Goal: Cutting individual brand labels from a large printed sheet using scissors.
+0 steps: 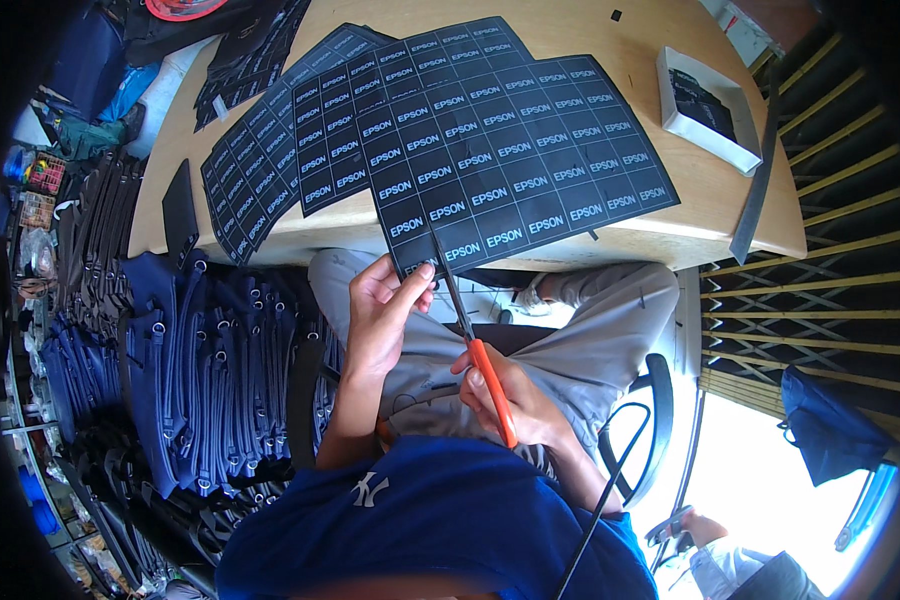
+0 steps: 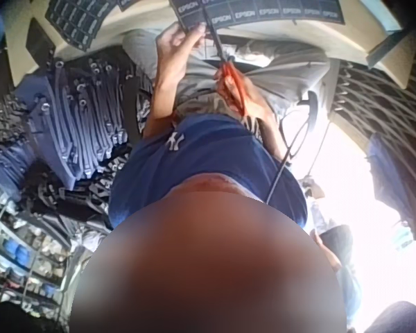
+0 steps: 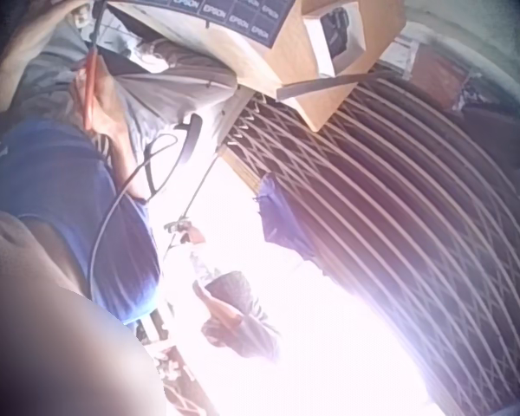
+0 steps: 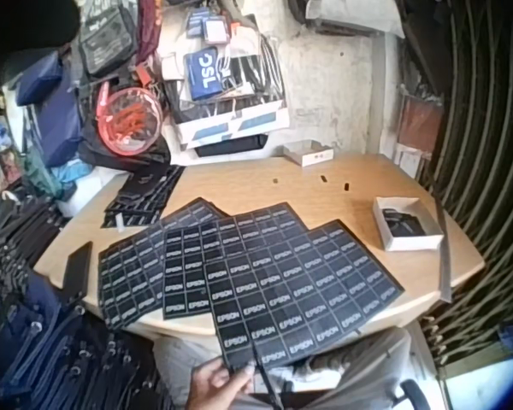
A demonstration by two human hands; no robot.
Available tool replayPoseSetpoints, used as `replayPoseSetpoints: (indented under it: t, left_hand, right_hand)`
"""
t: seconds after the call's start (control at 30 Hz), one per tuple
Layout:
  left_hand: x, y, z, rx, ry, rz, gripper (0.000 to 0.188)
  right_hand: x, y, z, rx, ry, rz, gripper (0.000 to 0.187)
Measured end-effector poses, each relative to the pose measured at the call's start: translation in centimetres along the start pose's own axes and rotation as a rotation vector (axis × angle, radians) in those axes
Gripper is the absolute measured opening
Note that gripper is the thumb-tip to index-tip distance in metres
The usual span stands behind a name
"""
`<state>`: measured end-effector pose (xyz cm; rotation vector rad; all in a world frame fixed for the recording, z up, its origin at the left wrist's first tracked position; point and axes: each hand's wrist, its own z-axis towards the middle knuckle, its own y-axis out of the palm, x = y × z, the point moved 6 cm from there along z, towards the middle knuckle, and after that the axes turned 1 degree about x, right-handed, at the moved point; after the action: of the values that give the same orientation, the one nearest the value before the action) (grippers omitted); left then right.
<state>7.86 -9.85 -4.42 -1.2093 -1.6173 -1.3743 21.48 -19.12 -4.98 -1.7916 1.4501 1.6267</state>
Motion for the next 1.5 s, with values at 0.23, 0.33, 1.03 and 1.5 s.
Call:
replayPoseSetpoints:
  t: [0.23,0.33,1.03,1.5]
  left_hand:
    - [0.1,-0.1,0.0,0.005,-0.025,0.003,0.011]
    - [0.0,-0.1,0.1,-0.002,-0.033,-0.013,0.011]
    - [0.3,-0.2,0.9,0.076,-0.054,0.045,0.015]
    - [0.7,0.3,1.0,0.059,0.045,0.049,0.014]
  right_hand:
    - [0.0,-0.1,0.0,0.023,0.022,0.026,0.048]
    - [0.5,-0.3,-0.1,0.018,0.042,0.078,0.039]
    - [-0.2,-0.3,0.0,0.031,0.069,-0.027,0.046]
    - [-0.2,0.2,0.0,0.004,-0.014,-0.037,0.06]
